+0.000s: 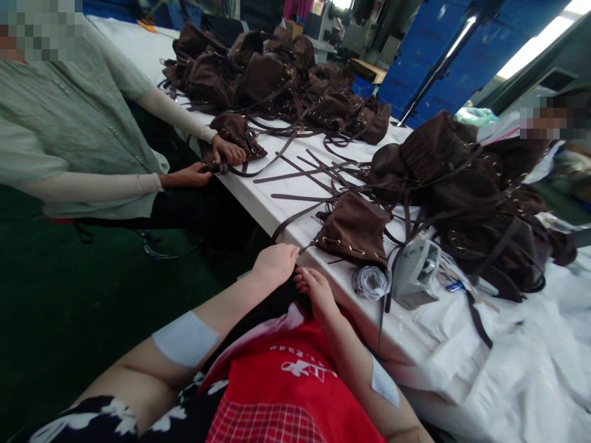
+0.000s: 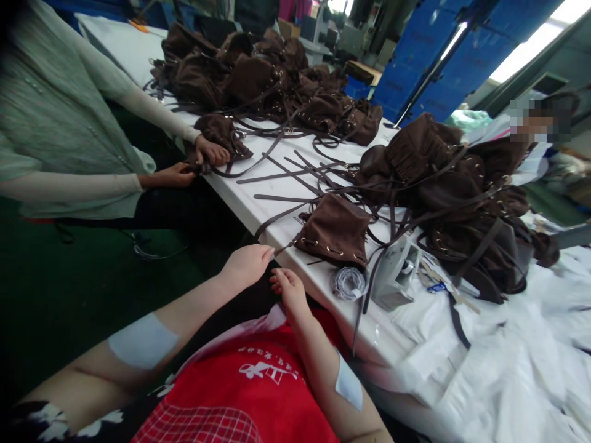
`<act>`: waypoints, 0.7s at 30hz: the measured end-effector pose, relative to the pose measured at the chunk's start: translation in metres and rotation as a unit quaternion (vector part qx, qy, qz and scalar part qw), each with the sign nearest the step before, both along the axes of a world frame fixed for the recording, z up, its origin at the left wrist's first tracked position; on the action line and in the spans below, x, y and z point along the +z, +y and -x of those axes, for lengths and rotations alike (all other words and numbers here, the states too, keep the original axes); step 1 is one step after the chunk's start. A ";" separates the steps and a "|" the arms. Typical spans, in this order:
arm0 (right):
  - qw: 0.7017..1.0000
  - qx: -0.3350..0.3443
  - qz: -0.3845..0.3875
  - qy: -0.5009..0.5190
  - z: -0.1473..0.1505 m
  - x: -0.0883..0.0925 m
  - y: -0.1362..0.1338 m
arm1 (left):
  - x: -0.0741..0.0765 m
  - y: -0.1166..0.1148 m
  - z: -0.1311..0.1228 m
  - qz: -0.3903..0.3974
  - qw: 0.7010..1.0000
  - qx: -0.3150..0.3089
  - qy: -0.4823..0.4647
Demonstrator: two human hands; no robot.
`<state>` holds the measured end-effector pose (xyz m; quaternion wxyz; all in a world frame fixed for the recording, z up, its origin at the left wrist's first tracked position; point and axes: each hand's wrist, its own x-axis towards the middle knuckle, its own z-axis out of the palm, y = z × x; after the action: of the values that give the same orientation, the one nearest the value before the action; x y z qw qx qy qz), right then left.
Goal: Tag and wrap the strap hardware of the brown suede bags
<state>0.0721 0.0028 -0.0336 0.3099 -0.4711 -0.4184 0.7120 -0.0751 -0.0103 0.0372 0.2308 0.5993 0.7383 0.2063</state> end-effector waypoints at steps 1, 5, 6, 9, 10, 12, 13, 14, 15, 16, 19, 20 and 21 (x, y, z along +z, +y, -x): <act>1.000 0.002 0.001 0.001 0.000 -0.001 0.000 | 0.000 0.005 -0.002 0.004 1.000 -0.001 0.013; 1.000 0.008 -0.001 0.000 -0.002 -0.005 0.000 | -0.005 0.025 -0.011 0.013 0.999 0.002 0.038; 1.000 0.008 -0.003 -0.001 -0.002 -0.005 0.001 | -0.006 0.030 -0.014 0.014 0.999 0.005 0.038; 1.000 0.005 -0.005 -0.005 -0.003 -0.007 0.001 | -0.012 0.044 -0.025 0.013 1.000 0.013 0.019; 1.000 0.004 -0.005 -0.006 -0.003 -0.008 0.001 | -0.015 0.048 -0.027 0.013 1.000 0.016 0.007; 1.000 0.003 -0.006 -0.009 -0.003 -0.009 0.000 | -0.019 0.055 -0.031 0.015 0.999 0.019 -0.030; 1.000 0.003 -0.006 -0.010 -0.003 -0.009 0.000 | -0.021 0.058 -0.032 0.016 0.998 0.020 -0.054; 1.000 0.001 -0.006 -0.012 -0.002 -0.009 -0.001 | -0.023 0.061 -0.032 0.019 0.996 0.021 -0.082; 1.000 -0.002 -0.006 -0.014 -0.001 -0.009 -0.002 | -0.024 0.063 -0.031 0.023 0.993 0.020 -0.114; 1.000 -0.002 -0.008 -0.016 -0.001 -0.009 -0.003 | -0.025 0.065 -0.031 0.030 0.988 0.018 -0.148; 1.000 0.016 -0.017 -0.009 0.002 -0.011 -0.004 | -0.027 0.068 -0.031 0.057 0.962 0.012 -0.267; 1.000 0.025 -0.016 0.001 0.003 -0.011 -0.005 | -0.027 0.068 -0.031 0.064 0.949 0.010 -0.307; 0.999 0.032 -0.012 0.013 0.005 -0.012 -0.005 | -0.027 0.067 -0.030 0.068 0.936 0.008 -0.346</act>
<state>0.0676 -0.0021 -0.0458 0.2978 -0.4440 -0.4376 0.7230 -0.0451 0.0568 0.0097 0.5104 0.4680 0.6298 0.3518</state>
